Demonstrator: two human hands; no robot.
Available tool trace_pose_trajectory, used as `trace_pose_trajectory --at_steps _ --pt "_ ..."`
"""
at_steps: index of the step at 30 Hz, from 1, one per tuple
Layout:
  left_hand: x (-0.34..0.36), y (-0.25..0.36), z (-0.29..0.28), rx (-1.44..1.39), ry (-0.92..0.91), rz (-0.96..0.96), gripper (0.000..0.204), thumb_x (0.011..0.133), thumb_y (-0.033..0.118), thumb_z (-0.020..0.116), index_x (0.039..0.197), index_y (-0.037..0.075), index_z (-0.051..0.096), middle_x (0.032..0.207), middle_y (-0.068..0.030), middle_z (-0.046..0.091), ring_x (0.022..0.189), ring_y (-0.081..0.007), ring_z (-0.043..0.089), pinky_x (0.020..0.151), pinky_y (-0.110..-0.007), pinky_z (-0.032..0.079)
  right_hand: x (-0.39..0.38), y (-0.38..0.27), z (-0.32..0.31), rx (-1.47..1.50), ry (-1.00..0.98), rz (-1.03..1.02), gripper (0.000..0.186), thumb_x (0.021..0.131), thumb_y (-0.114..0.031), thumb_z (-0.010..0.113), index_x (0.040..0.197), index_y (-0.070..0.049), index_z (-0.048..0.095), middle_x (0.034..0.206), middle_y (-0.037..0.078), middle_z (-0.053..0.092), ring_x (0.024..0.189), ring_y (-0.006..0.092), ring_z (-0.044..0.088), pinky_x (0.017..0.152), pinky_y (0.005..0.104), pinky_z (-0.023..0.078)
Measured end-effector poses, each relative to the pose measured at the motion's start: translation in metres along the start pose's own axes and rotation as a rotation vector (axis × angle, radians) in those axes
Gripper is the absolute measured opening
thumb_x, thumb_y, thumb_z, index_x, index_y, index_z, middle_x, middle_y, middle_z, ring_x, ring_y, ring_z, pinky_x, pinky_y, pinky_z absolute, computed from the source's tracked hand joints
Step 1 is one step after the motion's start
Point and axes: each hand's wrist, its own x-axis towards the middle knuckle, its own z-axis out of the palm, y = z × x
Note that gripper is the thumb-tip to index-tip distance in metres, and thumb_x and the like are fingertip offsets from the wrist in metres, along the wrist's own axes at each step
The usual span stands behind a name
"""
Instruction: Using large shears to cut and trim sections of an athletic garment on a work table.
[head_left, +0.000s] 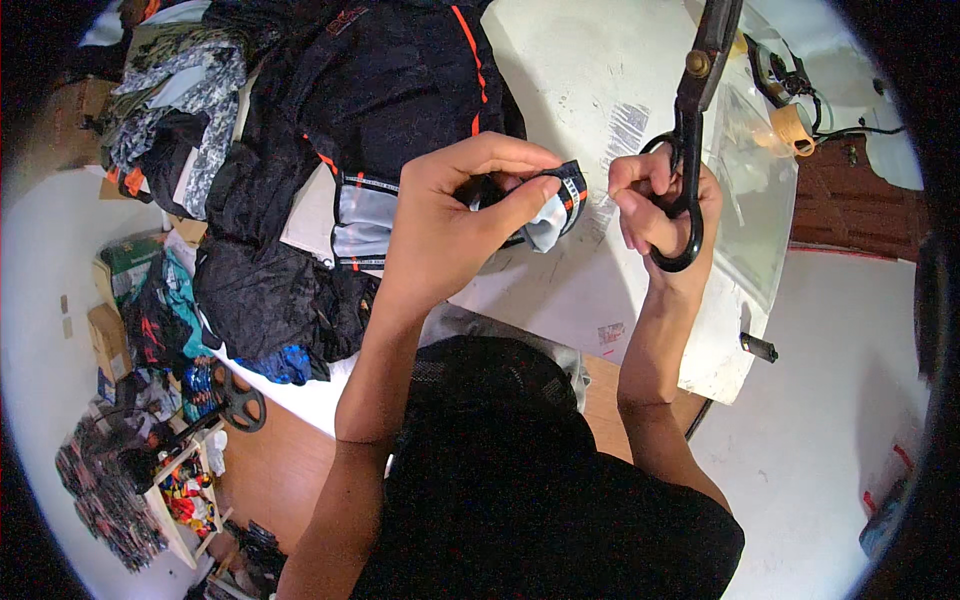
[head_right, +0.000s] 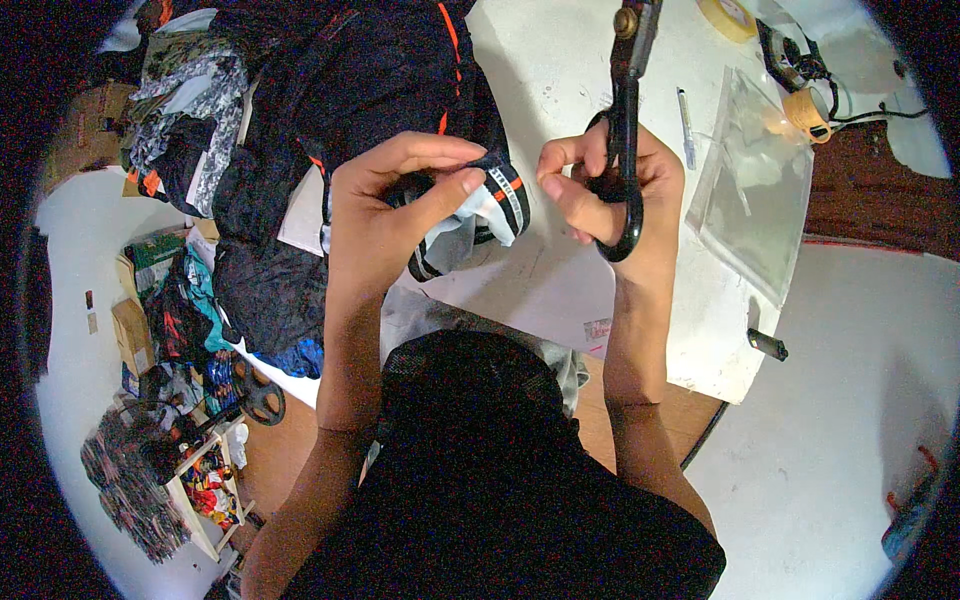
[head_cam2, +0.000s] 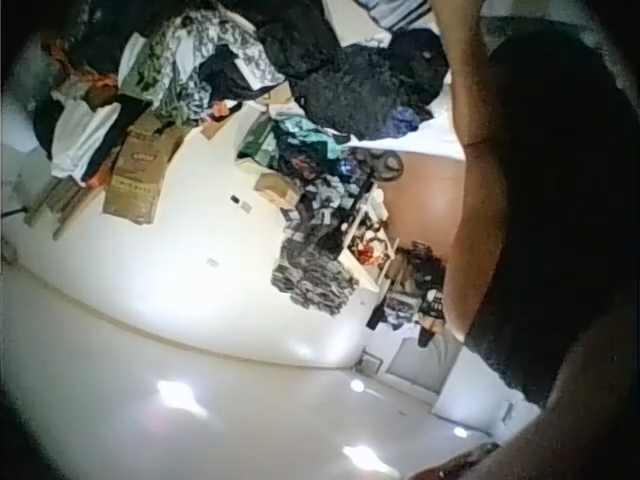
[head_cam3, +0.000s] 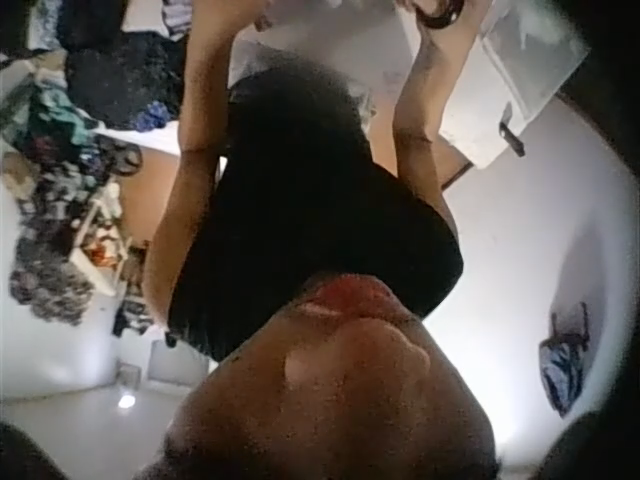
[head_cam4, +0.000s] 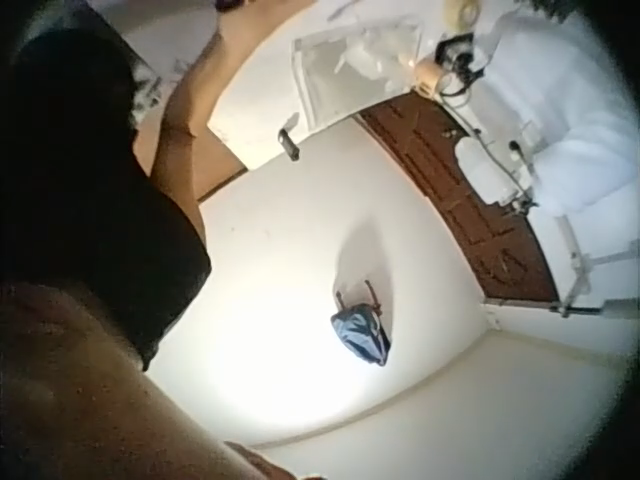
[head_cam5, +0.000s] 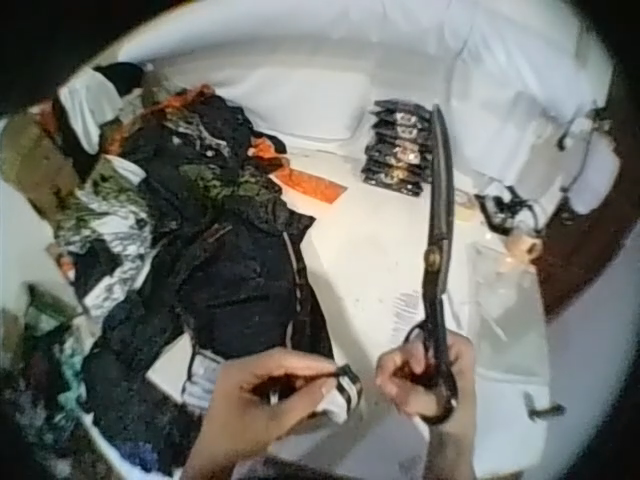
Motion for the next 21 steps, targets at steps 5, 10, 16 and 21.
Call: trace_pose_trajectory --at_steps 5,10,16,21 --pt "0.004 -0.001 -0.001 -0.173 0.157 -0.041 0.017 0.076 -0.003 0.065 0.093 -0.002 0.065 0.082 -0.0025 0.066 0.072 -0.0046 0.056 0.066 -0.018 0.044 -0.015 0.01 -0.018 0.288 -0.168 0.022 0.033 0.071 -0.023 0.071 0.064 -0.002 0.048 0.053 0.008 0.052 0.03 0.007 0.039 0.028 0.0193 0.029" --pt "0.01 0.003 -0.005 -0.333 0.205 -0.09 0.017 0.077 -0.002 0.064 0.094 -0.001 0.065 0.084 -0.0036 0.066 0.074 -0.0051 0.057 0.067 -0.018 0.045 -0.031 0.021 -0.042 -0.347 -0.102 -0.038 0.055 0.05 -0.042 0.087 0.063 -0.005 0.048 0.054 -0.002 0.045 0.048 0.006 0.041 0.043 0.0205 0.029" --pt "0.013 0.007 -0.005 -0.421 0.233 -0.052 0.017 0.077 0.0 0.065 0.094 -0.001 0.065 0.086 -0.0059 0.067 0.077 -0.0072 0.061 0.07 -0.019 0.047 -0.047 0.02 -0.059 -0.865 -0.174 -0.283 0.055 0.048 -0.04 0.088 0.051 -0.01 0.041 0.046 -0.002 0.041 0.041 0.0071 0.036 0.039 0.0216 0.028" --pt "0.015 0.011 -0.003 -0.453 0.248 -0.05 0.017 0.077 0.001 0.066 0.094 -0.001 0.065 0.085 -0.0057 0.067 0.077 -0.0067 0.061 0.069 -0.018 0.047 -0.053 0.021 -0.056 -1.012 -0.13 -0.38 0.055 0.048 -0.039 0.088 0.05 -0.01 0.041 0.045 -0.002 0.041 0.039 0.0089 0.038 0.039 0.0217 0.03"
